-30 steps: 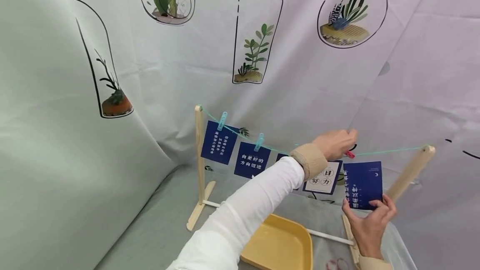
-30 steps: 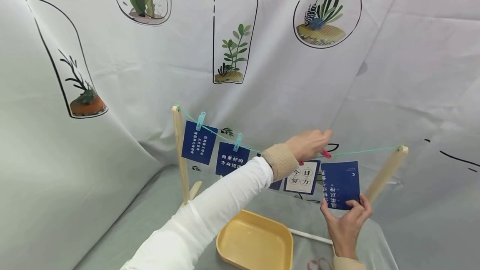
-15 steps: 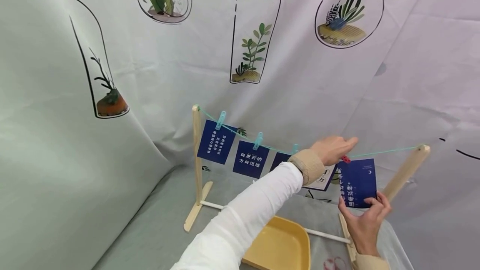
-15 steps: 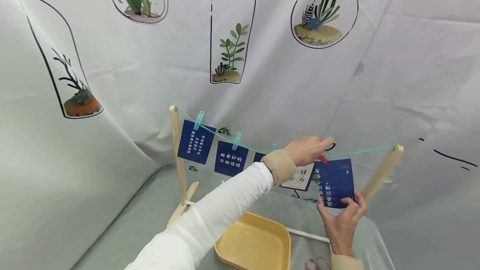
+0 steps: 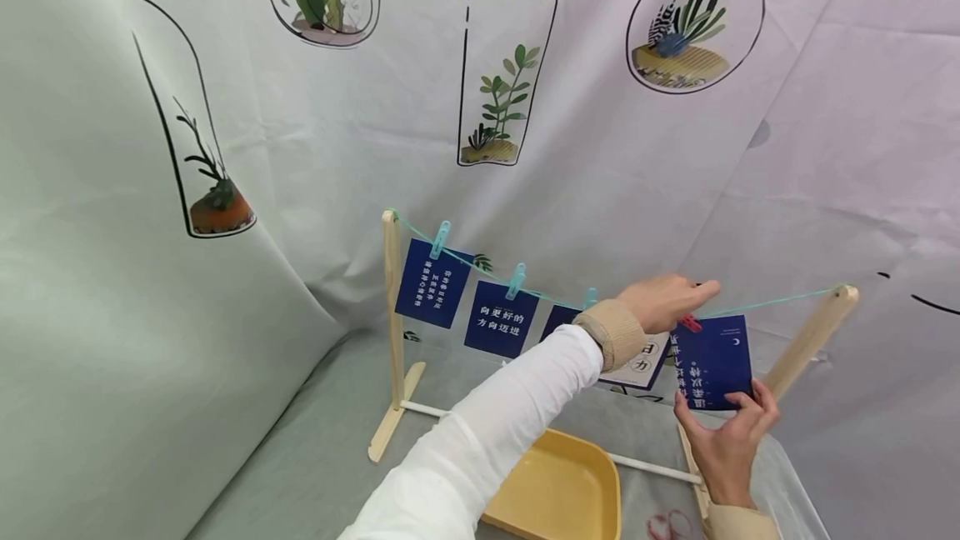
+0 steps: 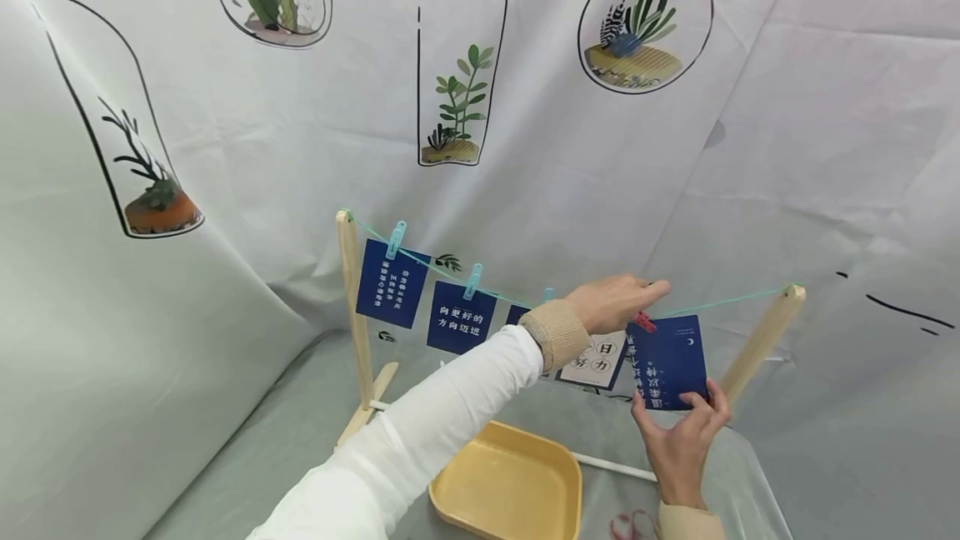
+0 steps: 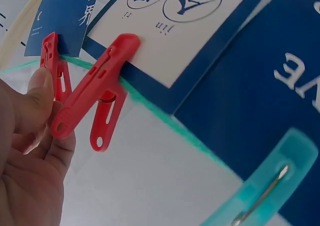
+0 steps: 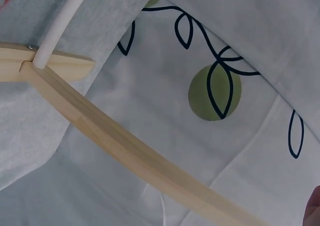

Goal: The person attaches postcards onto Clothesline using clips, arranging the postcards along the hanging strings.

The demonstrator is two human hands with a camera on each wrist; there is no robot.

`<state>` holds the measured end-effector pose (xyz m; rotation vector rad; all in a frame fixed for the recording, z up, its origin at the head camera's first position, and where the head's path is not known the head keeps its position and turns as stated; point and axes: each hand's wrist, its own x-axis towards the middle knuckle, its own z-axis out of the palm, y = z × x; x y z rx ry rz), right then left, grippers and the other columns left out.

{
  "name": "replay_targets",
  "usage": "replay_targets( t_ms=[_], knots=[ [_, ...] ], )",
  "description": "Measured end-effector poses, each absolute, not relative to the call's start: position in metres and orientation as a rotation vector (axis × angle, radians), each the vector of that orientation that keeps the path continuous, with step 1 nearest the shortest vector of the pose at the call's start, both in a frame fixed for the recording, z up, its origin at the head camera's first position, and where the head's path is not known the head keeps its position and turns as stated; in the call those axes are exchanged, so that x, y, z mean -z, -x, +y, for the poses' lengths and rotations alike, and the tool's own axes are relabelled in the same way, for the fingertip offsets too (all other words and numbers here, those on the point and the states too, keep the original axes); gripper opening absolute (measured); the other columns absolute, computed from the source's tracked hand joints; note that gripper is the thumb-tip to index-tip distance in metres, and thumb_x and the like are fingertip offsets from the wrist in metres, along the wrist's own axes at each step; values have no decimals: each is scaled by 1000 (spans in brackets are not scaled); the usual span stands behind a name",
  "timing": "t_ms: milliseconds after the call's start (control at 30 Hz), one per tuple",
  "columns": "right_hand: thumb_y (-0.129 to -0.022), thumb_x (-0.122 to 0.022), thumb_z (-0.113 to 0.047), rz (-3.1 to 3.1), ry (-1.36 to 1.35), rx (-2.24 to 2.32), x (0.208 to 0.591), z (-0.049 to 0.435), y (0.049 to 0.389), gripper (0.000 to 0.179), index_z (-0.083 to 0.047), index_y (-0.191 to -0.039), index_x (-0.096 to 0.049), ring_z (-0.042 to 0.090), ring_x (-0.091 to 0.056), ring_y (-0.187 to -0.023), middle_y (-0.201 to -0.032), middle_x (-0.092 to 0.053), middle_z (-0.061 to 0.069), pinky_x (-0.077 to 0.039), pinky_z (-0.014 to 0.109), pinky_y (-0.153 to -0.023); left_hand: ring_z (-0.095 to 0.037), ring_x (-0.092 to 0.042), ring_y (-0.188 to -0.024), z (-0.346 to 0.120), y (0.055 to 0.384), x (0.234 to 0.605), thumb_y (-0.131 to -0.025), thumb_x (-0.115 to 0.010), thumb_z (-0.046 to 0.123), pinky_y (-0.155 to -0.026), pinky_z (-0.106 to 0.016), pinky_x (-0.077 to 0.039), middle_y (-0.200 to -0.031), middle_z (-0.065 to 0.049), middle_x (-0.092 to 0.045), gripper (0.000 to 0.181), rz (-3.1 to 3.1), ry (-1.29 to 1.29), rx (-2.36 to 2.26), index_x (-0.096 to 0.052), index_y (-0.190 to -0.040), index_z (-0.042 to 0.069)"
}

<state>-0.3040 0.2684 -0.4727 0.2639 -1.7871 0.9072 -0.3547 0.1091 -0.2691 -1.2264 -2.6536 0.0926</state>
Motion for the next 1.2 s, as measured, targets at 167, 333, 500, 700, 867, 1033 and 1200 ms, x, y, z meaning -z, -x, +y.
replay_targets(
  t_ms=[167,333,500,700,867,1033,1200],
  knots=[
    [-62,-78,-27,-1807,-231,-902,474,270,303,64,11,-93,-38,35,-29,-124,-133,-30,22,-26,49,-101,-11,-60,-90,111,351,268,-90,-55,5,-72,-16,-45,-103,3,-60,39,-2612,1251,-120,-37,-123,15],
    [-59,-80,-16,-1812,-185,-938,472,268,301,62,11,-95,-38,31,-28,-124,-134,-30,16,-26,44,-102,-9,-58,-97,108,350,269,-91,-52,7,-76,-15,-44,-109,3,-60,43,-2636,1229,-8,-34,-130,15],
    [-59,-81,-13,-1871,-117,-958,470,266,298,66,10,-104,-37,29,-29,-123,-137,-28,7,-29,30,-93,-10,-59,-98,101,345,272,-91,-54,13,-76,-15,-45,-116,-2,-56,56,-2610,1184,73,-24,-139,15],
    [-61,-80,-13,-1898,-102,-962,470,269,296,72,9,-112,-35,34,-25,-124,-137,-25,18,-26,46,-100,-10,-57,-87,99,330,282,-88,-59,20,-67,-13,-45,-113,-5,-53,65,-2481,1004,51,-21,-140,11],
    [-62,-81,-21,-1887,-122,-942,473,271,292,80,8,-119,-33,37,-23,-124,-137,-23,22,-19,52,-103,-14,-50,-113,86,302,300,-86,-53,18,-92,-18,-40,-131,-8,-46,59,-2263,966,41,-30,-139,4],
    [-61,-82,-27,-1853,-114,-960,477,264,281,85,10,-122,-35,37,-24,-123,-135,-26,18,-18,45,-105,-17,-41,-126,54,273,338,-83,-50,11,-105,-22,-25,-134,-11,-46,50,-2082,955,203,-42,-132,0],
    [-56,-82,-8,-1842,-40,-1081,481,248,261,81,11,-122,-38,23,-26,-124,-134,-27,-5,-21,28,-104,-22,-47,-122,15,241,392,-79,-56,3,-102,-26,-32,-131,-15,-49,51,-2039,844,550,-45,-128,-2]
  ],
)
